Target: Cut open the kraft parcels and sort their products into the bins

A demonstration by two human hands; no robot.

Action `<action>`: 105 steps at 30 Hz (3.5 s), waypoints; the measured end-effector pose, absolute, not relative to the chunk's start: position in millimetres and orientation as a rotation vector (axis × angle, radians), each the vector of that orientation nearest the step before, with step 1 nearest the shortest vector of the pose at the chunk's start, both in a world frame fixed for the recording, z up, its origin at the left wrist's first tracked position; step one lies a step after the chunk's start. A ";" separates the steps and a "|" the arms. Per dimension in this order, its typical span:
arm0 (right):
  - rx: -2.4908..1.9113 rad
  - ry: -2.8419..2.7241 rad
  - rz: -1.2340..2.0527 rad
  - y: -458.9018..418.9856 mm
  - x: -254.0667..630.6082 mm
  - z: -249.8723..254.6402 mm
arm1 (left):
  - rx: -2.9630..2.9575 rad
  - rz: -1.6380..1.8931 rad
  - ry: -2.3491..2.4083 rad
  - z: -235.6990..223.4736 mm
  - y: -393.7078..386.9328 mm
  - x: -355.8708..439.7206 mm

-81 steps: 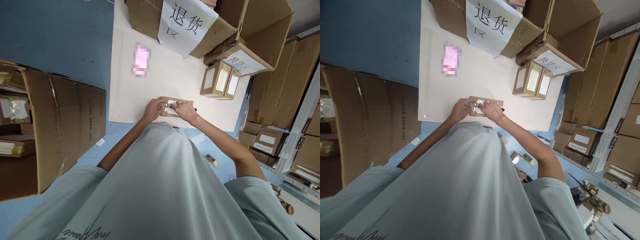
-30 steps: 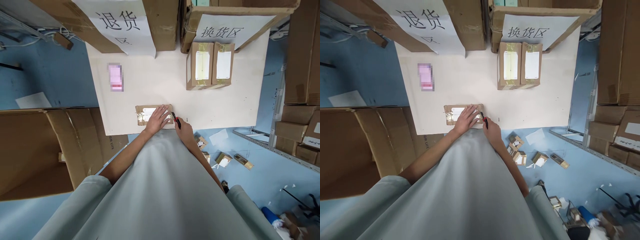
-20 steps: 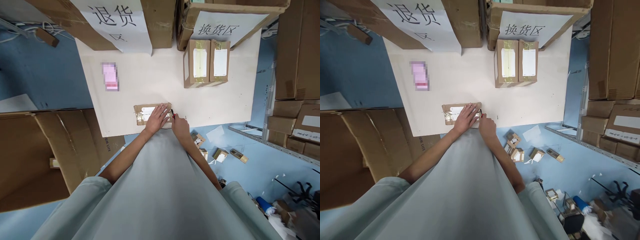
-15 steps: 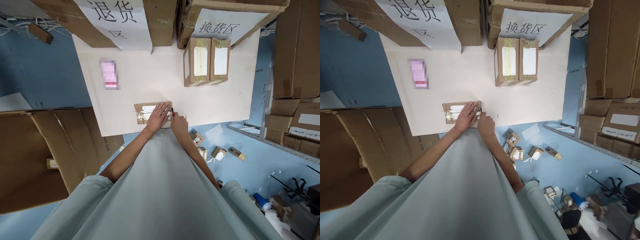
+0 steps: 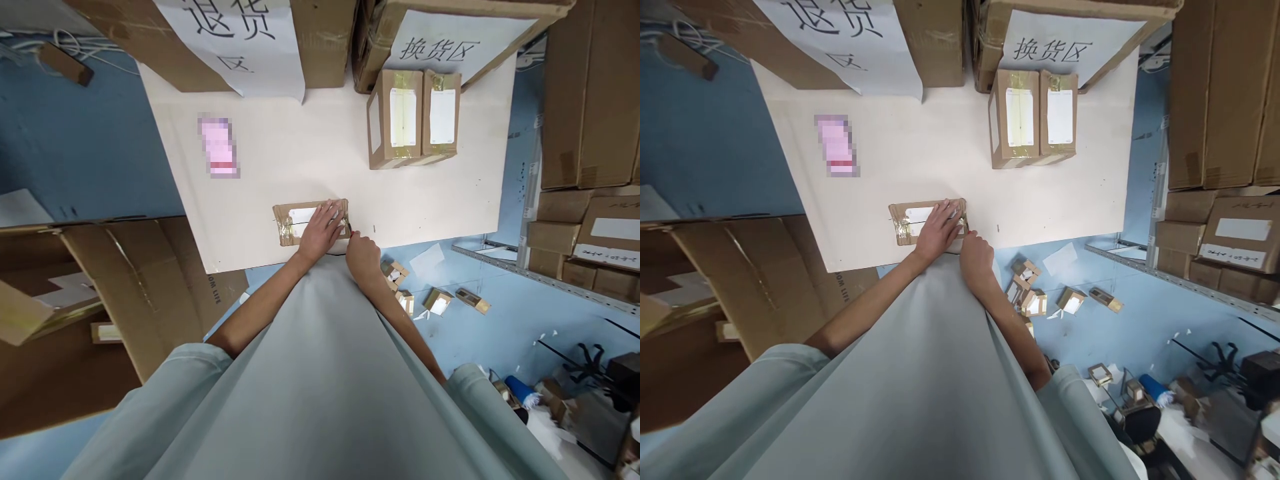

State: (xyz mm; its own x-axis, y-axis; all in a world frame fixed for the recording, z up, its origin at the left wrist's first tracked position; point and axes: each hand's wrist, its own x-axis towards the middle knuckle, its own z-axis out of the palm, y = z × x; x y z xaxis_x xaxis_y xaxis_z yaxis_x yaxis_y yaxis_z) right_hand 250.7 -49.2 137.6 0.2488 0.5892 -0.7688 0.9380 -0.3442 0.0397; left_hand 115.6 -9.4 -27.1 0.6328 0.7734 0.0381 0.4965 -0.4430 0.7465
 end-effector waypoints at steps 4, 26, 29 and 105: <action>2.091 1.338 -0.933 -55.7 254.1 136.8 | 2.148 0.500 0.985 -24.5 -9.3 115.6; 2.112 1.345 -1.026 -58.2 264.9 136.7 | 2.079 0.454 1.029 -14.6 -10.7 122.0; 2.107 1.346 -1.074 -71.4 274.2 139.7 | 2.099 0.447 1.030 -14.6 -10.8 121.3; 1.998 1.496 -0.738 -37.1 203.3 180.3 | 1.557 0.531 1.253 42.0 52.6 105.3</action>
State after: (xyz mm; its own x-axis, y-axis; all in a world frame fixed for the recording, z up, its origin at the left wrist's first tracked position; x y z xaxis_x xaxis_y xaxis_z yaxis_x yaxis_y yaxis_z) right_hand 203.3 -37.1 180.3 0.2366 0.6742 -0.6997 0.9654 -0.2443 0.0910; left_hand 105.3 52.6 42.0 0.3606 0.8994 -0.2471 0.4476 0.0655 0.8918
